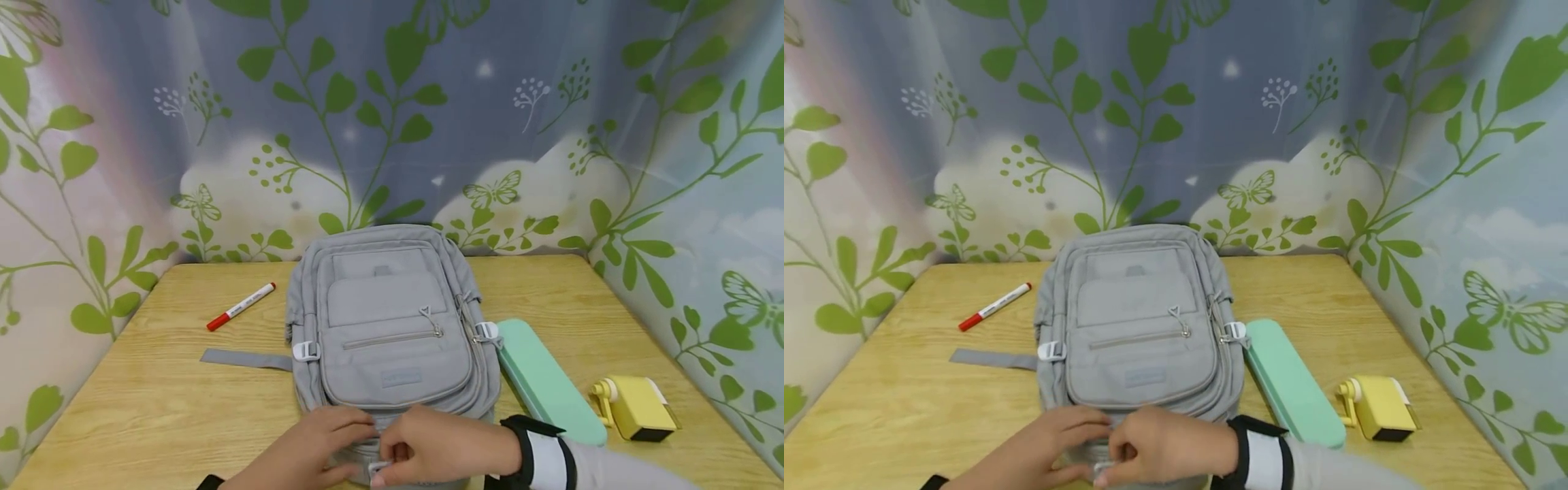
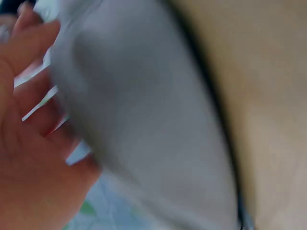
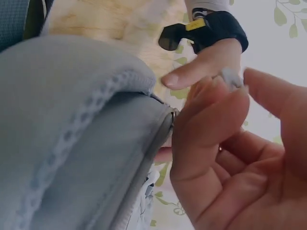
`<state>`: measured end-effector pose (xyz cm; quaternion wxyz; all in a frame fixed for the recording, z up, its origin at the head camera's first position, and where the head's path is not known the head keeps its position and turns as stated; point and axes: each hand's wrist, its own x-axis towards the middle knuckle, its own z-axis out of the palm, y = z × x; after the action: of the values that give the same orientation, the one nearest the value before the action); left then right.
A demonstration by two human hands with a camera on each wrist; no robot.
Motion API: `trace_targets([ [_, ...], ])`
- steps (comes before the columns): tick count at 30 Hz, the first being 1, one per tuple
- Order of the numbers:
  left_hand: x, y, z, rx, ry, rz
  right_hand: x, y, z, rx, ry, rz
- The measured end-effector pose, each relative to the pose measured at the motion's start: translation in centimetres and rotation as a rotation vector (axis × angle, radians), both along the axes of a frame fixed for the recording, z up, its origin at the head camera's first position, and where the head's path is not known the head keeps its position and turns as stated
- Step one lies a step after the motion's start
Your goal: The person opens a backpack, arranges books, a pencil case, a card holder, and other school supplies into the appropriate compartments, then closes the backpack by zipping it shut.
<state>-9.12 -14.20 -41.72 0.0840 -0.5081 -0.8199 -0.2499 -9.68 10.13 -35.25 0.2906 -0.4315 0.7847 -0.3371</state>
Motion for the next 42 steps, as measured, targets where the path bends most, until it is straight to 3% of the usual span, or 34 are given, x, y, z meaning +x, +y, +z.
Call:
trace_targets([
  [2, -0.1, 0.6, -0.6, -0.011, 0.042, -0.02, 0.1, 0.0, -0.1, -0.017, -0.024, -0.018],
  [4, 0.1, 1.0, -0.9, -0.014, 0.038, -0.005, 0.2, 0.1, -0.3, -0.025, -0.052, -0.033],
  [9, 0.5, 0.9, -1.0, 0.019, -0.056, 0.041, 0.0, 1.2, -0.9, -0.016, -0.012, 0.042],
  [12, 0.5, 0.4, -0.9, 0.038, -0.125, 0.034, -0.3, 2.7, -1.0, -0.004, 0.055, 0.096],
  [15, 0.3, -0.3, -0.9, 0.045, -0.156, 0.021, -0.6, 4.7, -0.7, -0.015, 0.07, 0.098],
  [20, -0.2, -1.5, -1.0, 0.051, -0.166, 0.006, -0.8, 8.0, 0.1, -0.014, -0.032, -0.076],
  [23, -0.4, -2.3, -1.1, 0.066, -0.201, -0.007, -1.2, 9.7, 0.1, 0.029, -0.025, -0.176],
  [27, -0.6, -3.1, -1.3, 0.109, -0.278, -0.049, -2.2, 12.2, -0.5, 0.106, 0.156, -0.233],
  [30, -0.8, -3.7, -1.4, 0.155, -0.302, -0.091, -3.3, 13.2, -0.9, 0.174, 0.259, -0.322],
  [36, -1.3, -4.2, -1.7, 0.174, -0.349, -0.145, -6.7, 13.4, -1.8, 0.27, 0.348, -0.527],
  [42, -1.7, -4.4, -2.0, 0.199, -0.442, -0.213, -10.2, 13.3, -2.7, 0.273, 0.446, -0.585],
])
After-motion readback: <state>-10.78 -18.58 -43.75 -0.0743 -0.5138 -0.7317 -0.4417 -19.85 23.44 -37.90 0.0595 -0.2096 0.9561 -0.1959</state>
